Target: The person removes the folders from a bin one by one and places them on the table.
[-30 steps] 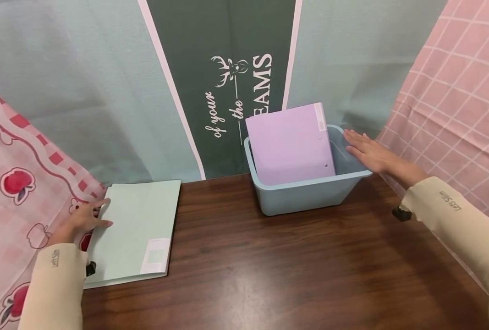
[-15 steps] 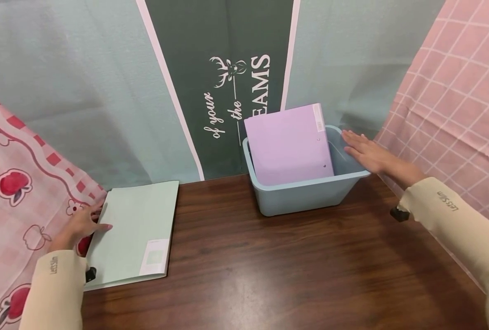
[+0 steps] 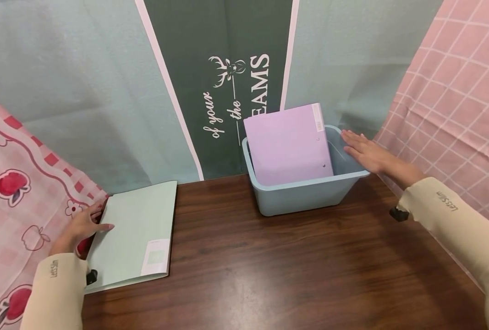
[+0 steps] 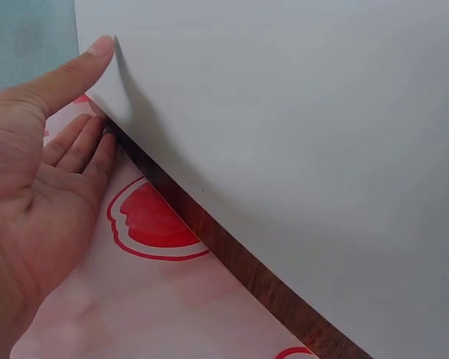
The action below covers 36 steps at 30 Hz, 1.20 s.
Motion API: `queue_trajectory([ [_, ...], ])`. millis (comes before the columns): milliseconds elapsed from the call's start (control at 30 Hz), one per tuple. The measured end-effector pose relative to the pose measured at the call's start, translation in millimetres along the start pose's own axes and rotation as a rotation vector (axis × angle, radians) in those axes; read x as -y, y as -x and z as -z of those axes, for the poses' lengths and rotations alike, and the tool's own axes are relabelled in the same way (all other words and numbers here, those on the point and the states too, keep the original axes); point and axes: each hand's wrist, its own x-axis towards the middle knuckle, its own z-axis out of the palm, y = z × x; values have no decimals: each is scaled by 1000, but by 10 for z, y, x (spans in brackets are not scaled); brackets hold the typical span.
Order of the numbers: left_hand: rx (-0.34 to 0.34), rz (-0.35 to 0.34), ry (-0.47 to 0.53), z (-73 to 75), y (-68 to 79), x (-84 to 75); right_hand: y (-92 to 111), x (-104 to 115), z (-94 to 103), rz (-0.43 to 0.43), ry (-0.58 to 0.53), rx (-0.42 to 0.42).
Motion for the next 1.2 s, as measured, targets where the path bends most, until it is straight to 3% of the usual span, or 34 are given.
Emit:
queue_trajectory([
  [233, -33, 7, 5, -22, 6, -46, 0, -7, -13, 6, -5, -9],
  [533, -108, -80, -11, -40, -16, -219, -5, -21, -23, 11, -11, -14],
  [900, -36, -110, -17, -84, -31, -555, -23, -7, 3, 28, -35, -20],
  [1200, -4, -254, -3, -260, -75, -744, -6, -18, -10, 21, -29, -15],
])
